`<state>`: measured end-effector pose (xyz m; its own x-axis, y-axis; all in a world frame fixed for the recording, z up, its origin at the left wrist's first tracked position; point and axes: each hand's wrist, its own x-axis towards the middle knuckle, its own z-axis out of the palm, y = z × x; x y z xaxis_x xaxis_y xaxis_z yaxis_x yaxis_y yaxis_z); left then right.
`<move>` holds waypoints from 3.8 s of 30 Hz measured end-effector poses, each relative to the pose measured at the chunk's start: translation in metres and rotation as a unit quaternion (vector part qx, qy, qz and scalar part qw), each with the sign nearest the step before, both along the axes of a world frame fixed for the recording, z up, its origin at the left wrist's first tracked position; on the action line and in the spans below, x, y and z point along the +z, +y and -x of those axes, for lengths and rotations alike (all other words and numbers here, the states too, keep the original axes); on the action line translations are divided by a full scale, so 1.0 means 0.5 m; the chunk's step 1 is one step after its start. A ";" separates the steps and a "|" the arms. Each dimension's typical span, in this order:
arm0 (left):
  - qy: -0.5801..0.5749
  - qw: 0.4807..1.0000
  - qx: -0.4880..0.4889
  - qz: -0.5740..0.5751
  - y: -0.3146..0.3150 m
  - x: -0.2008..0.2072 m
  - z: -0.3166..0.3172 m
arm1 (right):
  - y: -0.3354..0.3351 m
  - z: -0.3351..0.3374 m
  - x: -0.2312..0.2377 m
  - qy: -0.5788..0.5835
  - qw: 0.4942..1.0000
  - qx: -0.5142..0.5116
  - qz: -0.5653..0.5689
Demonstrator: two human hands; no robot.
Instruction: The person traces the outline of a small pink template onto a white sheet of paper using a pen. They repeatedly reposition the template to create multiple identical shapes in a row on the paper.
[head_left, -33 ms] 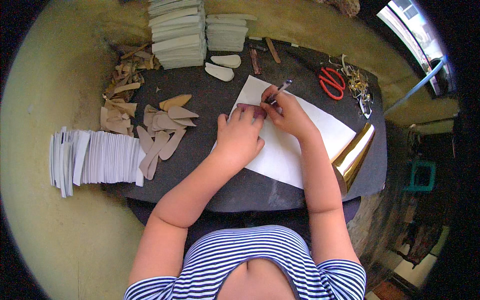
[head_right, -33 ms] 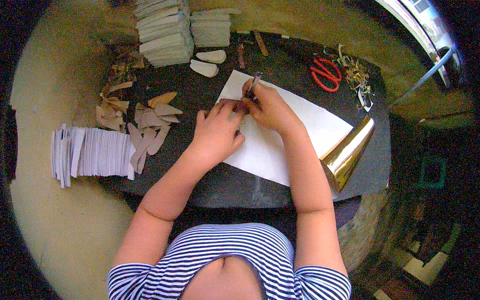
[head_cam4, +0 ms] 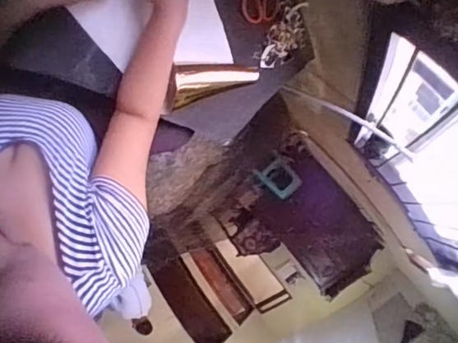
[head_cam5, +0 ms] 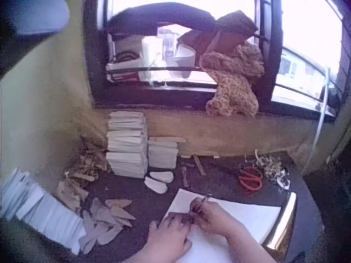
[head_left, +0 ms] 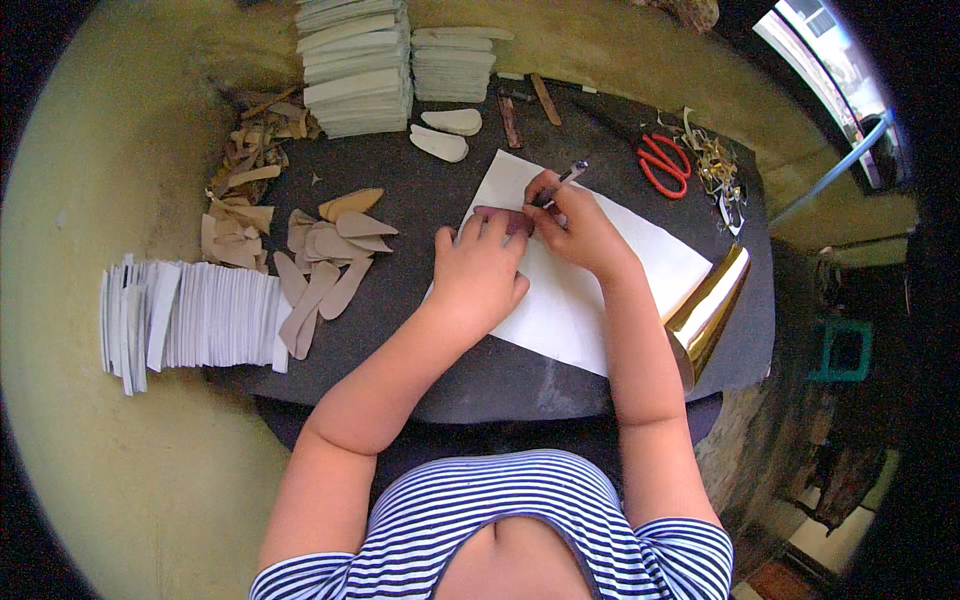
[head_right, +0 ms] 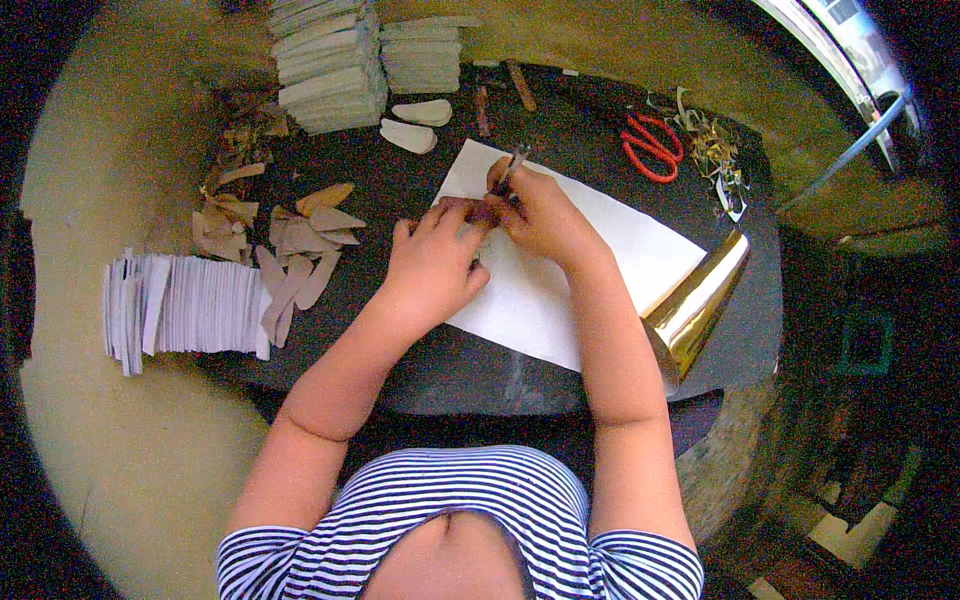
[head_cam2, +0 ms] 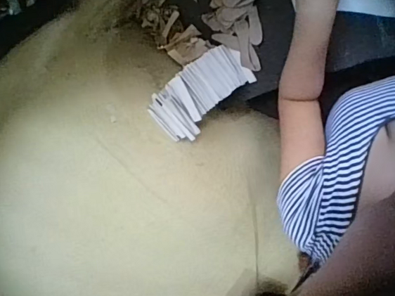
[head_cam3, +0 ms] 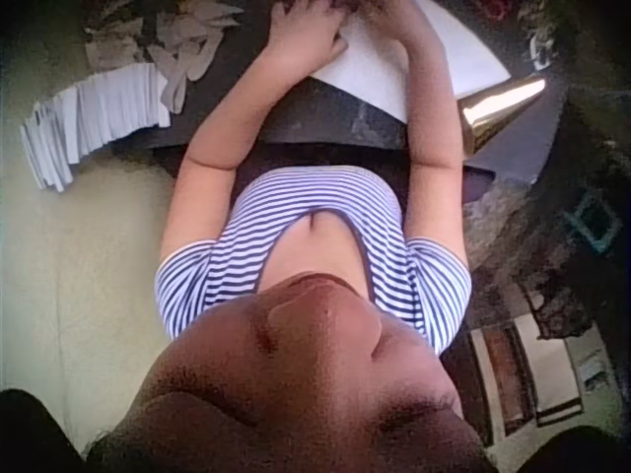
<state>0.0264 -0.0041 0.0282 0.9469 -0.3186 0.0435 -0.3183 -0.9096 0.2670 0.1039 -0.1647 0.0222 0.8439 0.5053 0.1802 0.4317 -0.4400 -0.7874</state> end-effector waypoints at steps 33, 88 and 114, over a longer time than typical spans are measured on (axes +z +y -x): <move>0.015 1.000 -0.007 0.019 0.021 0.007 -0.018 | -0.029 0.021 -0.030 0.033 0.997 -0.026 -0.065; 0.101 0.991 -0.014 0.092 0.057 0.004 -0.059 | -0.008 0.055 -0.020 -0.049 0.997 0.052 -0.003; 0.150 0.983 -0.009 0.105 0.061 -0.006 -0.086 | 0.001 0.051 -0.030 -0.115 0.991 0.071 -0.008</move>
<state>0.0694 0.0266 0.0251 0.9217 -0.3483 -0.1705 -0.2113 -0.8197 0.5324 0.0782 -0.1640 0.0072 0.6995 0.6122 0.3687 0.6580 -0.3506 -0.6664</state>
